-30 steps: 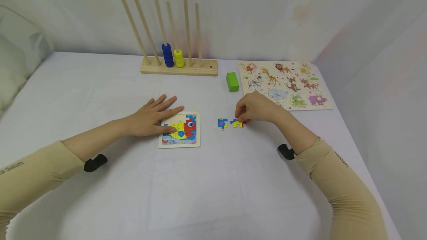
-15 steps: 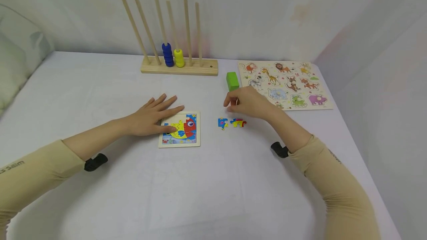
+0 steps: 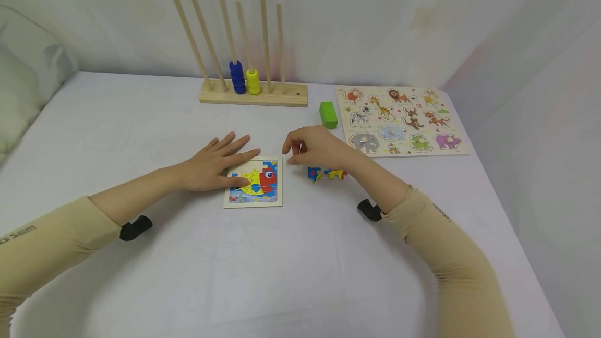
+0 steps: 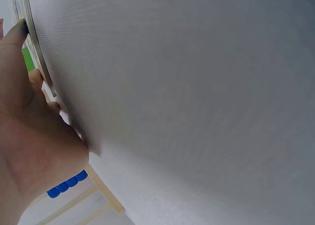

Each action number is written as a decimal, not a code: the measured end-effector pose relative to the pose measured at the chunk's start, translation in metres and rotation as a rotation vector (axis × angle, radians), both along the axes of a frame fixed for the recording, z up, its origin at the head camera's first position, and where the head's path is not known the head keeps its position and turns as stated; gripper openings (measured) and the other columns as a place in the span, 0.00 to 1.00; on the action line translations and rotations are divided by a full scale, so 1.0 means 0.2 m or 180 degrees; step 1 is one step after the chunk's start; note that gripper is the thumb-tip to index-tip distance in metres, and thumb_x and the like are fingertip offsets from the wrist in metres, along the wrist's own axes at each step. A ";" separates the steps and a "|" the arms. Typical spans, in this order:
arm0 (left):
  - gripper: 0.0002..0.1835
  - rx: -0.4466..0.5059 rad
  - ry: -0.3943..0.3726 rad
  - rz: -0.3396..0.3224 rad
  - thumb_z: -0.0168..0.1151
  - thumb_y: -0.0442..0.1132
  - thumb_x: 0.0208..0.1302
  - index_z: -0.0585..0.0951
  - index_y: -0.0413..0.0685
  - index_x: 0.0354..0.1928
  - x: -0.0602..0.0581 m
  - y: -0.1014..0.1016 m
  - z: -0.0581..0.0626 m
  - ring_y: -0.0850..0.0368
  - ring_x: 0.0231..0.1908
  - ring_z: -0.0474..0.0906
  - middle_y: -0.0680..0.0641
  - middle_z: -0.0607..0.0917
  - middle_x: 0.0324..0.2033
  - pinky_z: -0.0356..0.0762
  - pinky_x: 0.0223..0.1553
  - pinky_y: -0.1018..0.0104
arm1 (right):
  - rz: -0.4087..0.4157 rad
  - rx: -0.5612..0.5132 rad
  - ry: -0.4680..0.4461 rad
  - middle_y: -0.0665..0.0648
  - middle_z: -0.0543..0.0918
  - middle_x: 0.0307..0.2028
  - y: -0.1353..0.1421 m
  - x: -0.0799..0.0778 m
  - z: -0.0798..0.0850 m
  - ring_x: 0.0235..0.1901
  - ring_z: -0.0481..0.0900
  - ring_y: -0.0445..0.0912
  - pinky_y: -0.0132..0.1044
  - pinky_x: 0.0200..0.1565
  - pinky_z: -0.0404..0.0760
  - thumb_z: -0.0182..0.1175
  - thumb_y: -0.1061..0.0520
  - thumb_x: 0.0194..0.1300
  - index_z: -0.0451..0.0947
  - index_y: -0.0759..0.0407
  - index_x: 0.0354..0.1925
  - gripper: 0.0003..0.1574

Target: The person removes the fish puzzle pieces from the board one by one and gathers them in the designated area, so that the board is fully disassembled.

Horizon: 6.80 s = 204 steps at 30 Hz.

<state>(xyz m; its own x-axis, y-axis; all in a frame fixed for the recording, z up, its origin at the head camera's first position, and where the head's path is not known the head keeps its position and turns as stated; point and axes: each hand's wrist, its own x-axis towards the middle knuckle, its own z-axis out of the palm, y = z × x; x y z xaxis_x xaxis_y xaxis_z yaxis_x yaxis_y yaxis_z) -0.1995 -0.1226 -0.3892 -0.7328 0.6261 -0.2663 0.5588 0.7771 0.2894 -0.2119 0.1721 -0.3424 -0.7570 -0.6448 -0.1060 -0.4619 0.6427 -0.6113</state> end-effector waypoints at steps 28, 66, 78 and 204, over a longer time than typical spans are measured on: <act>0.41 0.0048 0.0017 -0.0037 0.50 0.71 0.66 0.50 0.74 0.77 0.00 -0.01 0.00 0.36 0.79 0.31 0.49 0.40 0.80 0.34 0.75 0.30 | 0.0490 0.0291 -0.0212 0.51 0.77 0.31 -0.23 -0.02 -0.04 0.34 0.73 0.44 0.32 0.38 0.73 0.70 0.53 0.61 0.81 0.53 0.46 0.15; 0.42 0.0042 -0.0018 -0.0007 0.51 0.71 0.65 0.50 0.74 0.77 0.00 0.00 0.00 0.36 0.79 0.31 0.49 0.39 0.81 0.33 0.75 0.31 | 0.0472 0.0403 -0.0248 0.53 0.78 0.36 -0.23 -0.03 -0.10 0.36 0.73 0.45 0.31 0.39 0.73 0.73 0.52 0.58 0.82 0.52 0.44 0.16; 0.42 0.0027 -0.0002 -0.0019 0.51 0.71 0.65 0.51 0.74 0.77 0.00 0.00 0.00 0.36 0.79 0.31 0.49 0.40 0.80 0.34 0.75 0.30 | 0.0416 0.0418 -0.0239 0.54 0.76 0.46 -0.23 -0.02 -0.09 0.38 0.76 0.45 0.33 0.42 0.77 0.73 0.53 0.58 0.82 0.51 0.43 0.14; 0.49 0.0221 -0.0314 -0.0314 0.64 0.66 0.56 0.54 0.68 0.77 -0.03 -0.09 0.03 0.39 0.80 0.28 0.48 0.40 0.81 0.30 0.75 0.31 | -0.0621 0.0406 -0.0795 0.57 0.82 0.34 0.63 0.08 -0.02 0.30 0.82 0.44 0.34 0.37 0.83 0.58 0.63 0.69 0.84 0.54 0.47 0.12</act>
<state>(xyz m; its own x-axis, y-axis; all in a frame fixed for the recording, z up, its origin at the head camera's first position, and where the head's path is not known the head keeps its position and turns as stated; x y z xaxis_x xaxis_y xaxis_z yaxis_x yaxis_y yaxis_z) -0.2045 -0.1397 -0.3838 -0.6393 0.7133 -0.2874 0.5978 0.6960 0.3977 -0.1966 0.2984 -0.3469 -0.8052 -0.4601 -0.3742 -0.1688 0.7827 -0.5991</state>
